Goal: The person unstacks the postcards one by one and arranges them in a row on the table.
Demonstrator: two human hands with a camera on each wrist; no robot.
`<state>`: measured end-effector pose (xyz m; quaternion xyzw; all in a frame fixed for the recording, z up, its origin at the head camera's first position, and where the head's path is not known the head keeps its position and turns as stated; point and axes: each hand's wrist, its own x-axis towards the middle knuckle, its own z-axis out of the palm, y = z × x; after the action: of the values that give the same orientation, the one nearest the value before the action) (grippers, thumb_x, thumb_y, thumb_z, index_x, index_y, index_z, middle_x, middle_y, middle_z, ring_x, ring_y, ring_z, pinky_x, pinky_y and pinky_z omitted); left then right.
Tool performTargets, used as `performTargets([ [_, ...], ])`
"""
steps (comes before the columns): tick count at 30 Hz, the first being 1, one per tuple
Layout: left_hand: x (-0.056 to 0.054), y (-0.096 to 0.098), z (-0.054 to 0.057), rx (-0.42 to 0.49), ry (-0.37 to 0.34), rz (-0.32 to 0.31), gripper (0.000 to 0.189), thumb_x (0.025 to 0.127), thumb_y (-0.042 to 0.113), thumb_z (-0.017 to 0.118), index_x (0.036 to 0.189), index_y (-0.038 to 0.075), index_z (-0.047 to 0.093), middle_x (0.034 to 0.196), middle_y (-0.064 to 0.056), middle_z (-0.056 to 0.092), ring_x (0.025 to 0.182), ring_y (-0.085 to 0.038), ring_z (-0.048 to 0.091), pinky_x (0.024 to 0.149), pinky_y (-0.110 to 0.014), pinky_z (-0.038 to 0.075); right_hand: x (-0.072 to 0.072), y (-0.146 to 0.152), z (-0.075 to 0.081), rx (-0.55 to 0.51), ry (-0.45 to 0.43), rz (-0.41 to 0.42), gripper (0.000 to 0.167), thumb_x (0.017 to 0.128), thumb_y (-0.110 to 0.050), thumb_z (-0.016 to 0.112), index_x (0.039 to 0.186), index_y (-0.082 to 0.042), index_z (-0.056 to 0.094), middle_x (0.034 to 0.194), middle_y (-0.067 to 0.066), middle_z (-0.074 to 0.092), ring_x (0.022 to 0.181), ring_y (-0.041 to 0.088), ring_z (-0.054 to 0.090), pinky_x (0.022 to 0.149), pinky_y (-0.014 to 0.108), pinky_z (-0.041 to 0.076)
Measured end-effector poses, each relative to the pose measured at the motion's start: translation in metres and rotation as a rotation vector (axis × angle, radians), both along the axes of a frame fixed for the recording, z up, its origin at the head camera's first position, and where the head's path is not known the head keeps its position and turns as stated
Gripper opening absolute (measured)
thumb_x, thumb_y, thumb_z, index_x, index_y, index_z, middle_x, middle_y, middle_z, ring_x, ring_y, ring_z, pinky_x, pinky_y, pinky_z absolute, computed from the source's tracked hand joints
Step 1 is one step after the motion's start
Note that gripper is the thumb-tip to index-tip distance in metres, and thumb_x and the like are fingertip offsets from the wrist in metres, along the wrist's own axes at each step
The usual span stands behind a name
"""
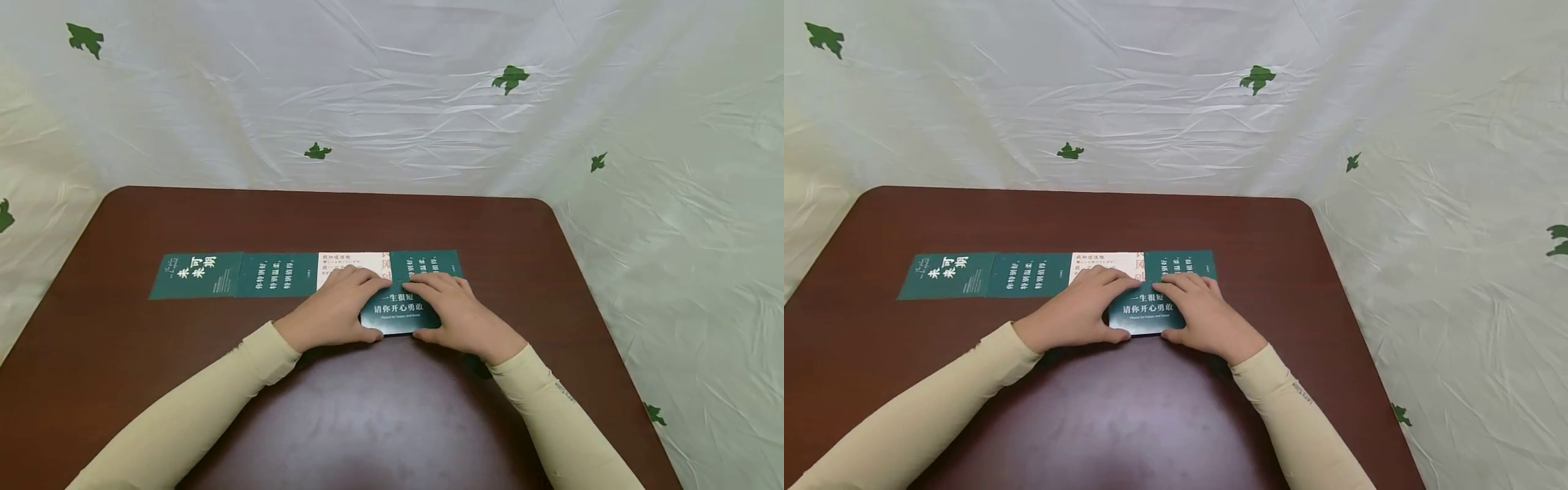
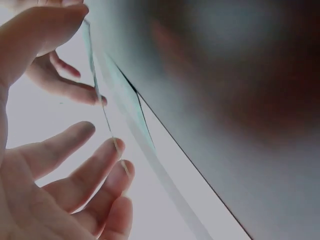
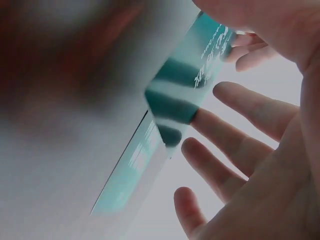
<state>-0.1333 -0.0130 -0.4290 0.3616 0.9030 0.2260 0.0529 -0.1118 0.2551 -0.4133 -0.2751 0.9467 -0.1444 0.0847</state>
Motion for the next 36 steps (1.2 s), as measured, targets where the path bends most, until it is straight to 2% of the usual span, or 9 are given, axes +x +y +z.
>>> performTargets([
  [2, -0.010, 0.017, -0.002, -0.005, 0.005, -0.010, 0.084, 0.084, 0.047, 0.090, 0.155, 0.015, 0.059, 0.147, -0.005, 0.063, 0.136, -0.029, 0.054, 0.121, -0.052, 0.040, -0.007, 0.014, 0.001, 0.012, -0.017, -0.030, 0.083, 0.087, -0.032, 0.091, 0.159, -0.015, 0.054, 0.163, 0.009, 0.051, 0.155, 0.035, 0.042, 0.122, 0.065, 0.032],
  [7, -0.033, 0.060, -0.002, -0.013, 0.011, -0.022, 0.084, 0.085, 0.050, 0.088, 0.156, 0.015, 0.057, 0.147, -0.005, 0.062, 0.134, -0.028, 0.054, 0.116, -0.052, 0.040, -0.022, 0.046, 0.006, 0.037, -0.068, -0.110, 0.087, 0.087, -0.023, 0.089, 0.164, -0.014, 0.047, 0.167, 0.012, 0.046, 0.157, 0.038, 0.035, 0.120, 0.068, 0.028],
  [15, -0.073, 0.129, 0.003, -0.035, -0.024, 0.001, 0.087, 0.086, 0.054, 0.086, 0.158, 0.016, 0.054, 0.150, -0.004, 0.060, 0.133, -0.025, 0.051, 0.111, -0.048, 0.038, -0.050, 0.095, 0.012, 0.029, -0.115, -0.241, 0.093, 0.087, -0.010, 0.080, 0.169, -0.015, 0.036, 0.174, 0.014, 0.036, 0.156, 0.043, 0.026, 0.118, 0.072, 0.022],
  [20, -0.090, 0.165, -0.002, -0.056, -0.051, -0.003, 0.087, 0.088, 0.054, 0.084, 0.160, 0.016, 0.052, 0.152, -0.005, 0.059, 0.134, -0.024, 0.051, 0.108, -0.046, 0.038, -0.063, 0.117, 0.008, 0.038, -0.155, -0.325, 0.096, 0.087, -0.009, 0.080, 0.170, -0.016, 0.033, 0.175, 0.015, 0.033, 0.155, 0.045, 0.022, 0.118, 0.072, 0.022],
  [23, -0.095, 0.177, -0.005, -0.078, -0.068, 0.006, 0.088, 0.088, 0.054, 0.084, 0.160, 0.016, 0.051, 0.152, -0.004, 0.059, 0.133, -0.024, 0.052, 0.108, -0.046, 0.038, -0.069, 0.124, 0.003, 0.046, -0.185, -0.348, 0.098, 0.087, -0.011, 0.081, 0.172, -0.017, 0.030, 0.176, 0.016, 0.032, 0.155, 0.046, 0.022, 0.118, 0.073, 0.022],
  [27, -0.096, 0.186, -0.004, -0.084, -0.074, 0.019, 0.089, 0.088, 0.054, 0.086, 0.160, 0.015, 0.052, 0.151, -0.004, 0.061, 0.130, -0.024, 0.054, 0.106, -0.047, 0.039, -0.073, 0.130, 0.000, 0.036, -0.205, -0.373, 0.100, 0.087, -0.011, 0.081, 0.172, -0.017, 0.029, 0.175, 0.017, 0.032, 0.154, 0.046, 0.022, 0.119, 0.075, 0.020],
  [31, -0.095, 0.193, -0.001, -0.089, -0.062, 0.011, 0.087, 0.088, 0.054, 0.085, 0.159, 0.014, 0.053, 0.150, -0.005, 0.062, 0.130, -0.024, 0.055, 0.105, -0.046, 0.039, -0.073, 0.137, 0.000, 0.030, -0.200, -0.391, 0.099, 0.086, -0.011, 0.081, 0.171, -0.015, 0.031, 0.174, 0.018, 0.033, 0.154, 0.046, 0.023, 0.119, 0.075, 0.019],
  [36, -0.093, 0.203, -0.003, -0.103, -0.059, 0.003, 0.085, 0.089, 0.054, 0.084, 0.158, 0.015, 0.054, 0.150, -0.004, 0.062, 0.132, -0.023, 0.055, 0.106, -0.045, 0.039, -0.068, 0.145, -0.001, 0.039, -0.194, -0.396, 0.097, 0.086, -0.012, 0.080, 0.170, -0.014, 0.032, 0.175, 0.018, 0.032, 0.153, 0.048, 0.024, 0.115, 0.074, 0.022],
])
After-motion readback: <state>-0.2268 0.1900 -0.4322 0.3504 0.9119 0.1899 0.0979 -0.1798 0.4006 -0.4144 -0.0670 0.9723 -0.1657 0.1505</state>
